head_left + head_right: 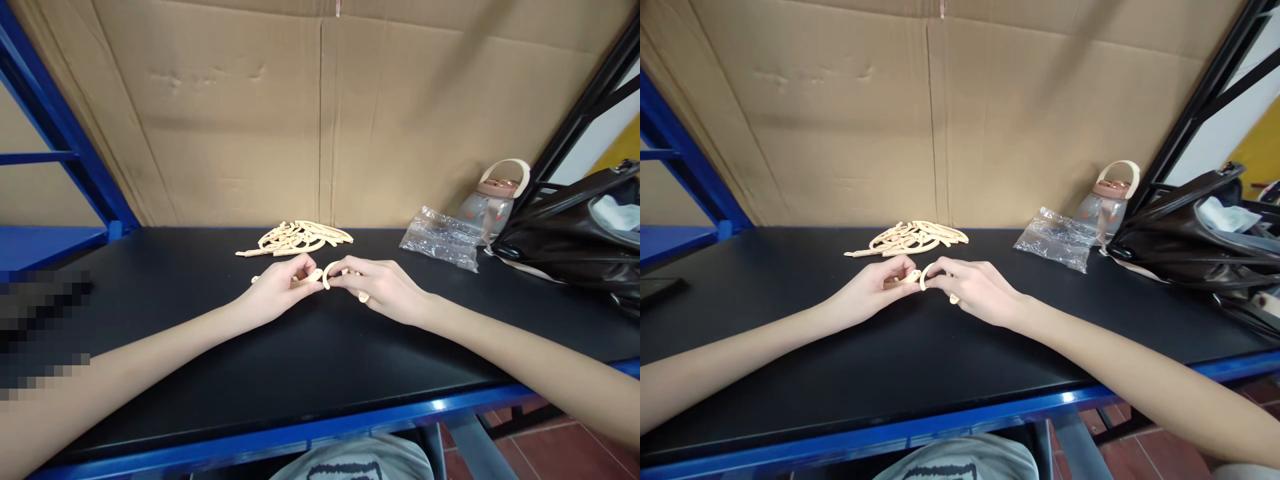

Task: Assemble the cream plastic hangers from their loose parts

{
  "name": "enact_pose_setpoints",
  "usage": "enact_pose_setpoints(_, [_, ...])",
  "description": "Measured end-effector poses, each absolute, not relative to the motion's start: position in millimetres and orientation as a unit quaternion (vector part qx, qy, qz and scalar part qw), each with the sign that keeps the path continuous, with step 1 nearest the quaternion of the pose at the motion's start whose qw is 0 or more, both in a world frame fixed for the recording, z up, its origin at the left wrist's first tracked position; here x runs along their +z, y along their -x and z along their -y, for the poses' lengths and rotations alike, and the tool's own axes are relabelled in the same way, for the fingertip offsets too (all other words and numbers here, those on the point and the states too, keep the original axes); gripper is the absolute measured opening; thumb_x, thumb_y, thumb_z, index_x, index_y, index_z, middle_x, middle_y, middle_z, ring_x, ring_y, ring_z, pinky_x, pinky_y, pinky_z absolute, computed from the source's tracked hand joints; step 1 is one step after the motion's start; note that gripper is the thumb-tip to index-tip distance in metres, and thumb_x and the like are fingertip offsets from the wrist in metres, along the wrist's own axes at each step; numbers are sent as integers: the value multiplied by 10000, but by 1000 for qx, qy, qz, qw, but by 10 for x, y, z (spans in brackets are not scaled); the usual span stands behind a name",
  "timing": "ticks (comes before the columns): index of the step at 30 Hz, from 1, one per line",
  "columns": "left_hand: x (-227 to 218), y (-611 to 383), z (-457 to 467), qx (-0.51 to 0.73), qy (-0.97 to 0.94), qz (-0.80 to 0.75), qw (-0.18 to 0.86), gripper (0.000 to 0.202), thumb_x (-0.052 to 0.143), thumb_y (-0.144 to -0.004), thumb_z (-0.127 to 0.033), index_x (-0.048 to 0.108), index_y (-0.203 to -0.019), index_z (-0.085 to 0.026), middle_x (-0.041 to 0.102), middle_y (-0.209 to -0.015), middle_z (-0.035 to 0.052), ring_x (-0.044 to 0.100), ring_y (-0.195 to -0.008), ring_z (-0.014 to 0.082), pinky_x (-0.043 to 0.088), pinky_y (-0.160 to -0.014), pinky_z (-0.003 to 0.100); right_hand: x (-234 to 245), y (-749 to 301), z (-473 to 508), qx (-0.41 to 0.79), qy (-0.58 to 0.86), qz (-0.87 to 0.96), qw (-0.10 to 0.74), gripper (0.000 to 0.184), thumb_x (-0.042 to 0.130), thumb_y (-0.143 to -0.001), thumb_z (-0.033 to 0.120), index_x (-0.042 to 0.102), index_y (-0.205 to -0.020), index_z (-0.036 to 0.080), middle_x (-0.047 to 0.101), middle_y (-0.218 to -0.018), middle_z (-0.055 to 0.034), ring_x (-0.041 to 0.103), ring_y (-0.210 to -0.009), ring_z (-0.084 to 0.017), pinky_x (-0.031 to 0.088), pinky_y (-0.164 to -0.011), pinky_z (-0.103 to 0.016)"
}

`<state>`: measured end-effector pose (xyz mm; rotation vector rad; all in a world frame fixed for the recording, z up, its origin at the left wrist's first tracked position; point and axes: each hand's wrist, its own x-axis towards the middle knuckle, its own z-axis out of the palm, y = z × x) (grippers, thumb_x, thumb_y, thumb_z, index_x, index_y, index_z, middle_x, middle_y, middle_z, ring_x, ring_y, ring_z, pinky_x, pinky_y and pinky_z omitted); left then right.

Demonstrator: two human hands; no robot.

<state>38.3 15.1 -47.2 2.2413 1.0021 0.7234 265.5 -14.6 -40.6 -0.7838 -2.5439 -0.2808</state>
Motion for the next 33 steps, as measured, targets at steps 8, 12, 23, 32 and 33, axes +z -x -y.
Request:
enact_pose_setpoints(8, [-499, -401, -146, 275, -825, -386, 307, 249, 579, -827, -428, 485, -834, -198, 505, -646, -39, 498, -583, 120, 421, -557, 244, -484, -2682, 79, -104, 275, 897, 330, 387, 417, -848, 11, 632, -1109, 201, 614, -1149, -75, 601, -945, -149, 512, -767, -288])
enact_pose_setpoints(12, [-498, -404, -142, 282, -814, -398, 316, 263, 590, -821, -437, 478, -826, -199, 510, -603, -42, 514, -554, 124, 415, -525, 237, -493, -2680, 104, -184, 310, 860, 361, 304, 479, -883, 104, 677, -1080, 223, 612, -847, -35, 535, -670, -113, 411, -559, -231])
enact_pose_setpoints(23, [-455, -411, -106, 249, -835, -390, 297, 217, 592, -818, -368, 457, -798, -199, 507, -574, -59, 464, -536, 106, 366, -538, 231, -449, -2573, 107, 56, 393, 827, 399, 151, 529, -888, 214, 673, -908, 176, 660, -809, -17, 587, -695, -120, 435, -631, -234])
enact_pose_setpoints(32, [-472, -388, -120, 232, -860, -373, 259, 205, 567, -854, -352, 420, -812, -215, 395, -558, -96, 343, -514, 82, 292, -507, 207, -422, -2548, 142, 153, 387, 810, 414, 211, 493, -929, 321, 654, -988, 198, 656, -829, -6, 598, -759, -134, 455, -727, -268])
enact_pose_setpoints(33, [-477, -383, -118, 227, -869, -365, 244, 201, 562, -860, -346, 416, -812, -217, 381, -554, -98, 334, -508, 81, 289, -503, 206, -429, -2547, 145, 150, 379, 813, 416, 199, 497, -928, 312, 659, -961, 201, 646, -816, -6, 591, -755, -134, 452, -721, -266])
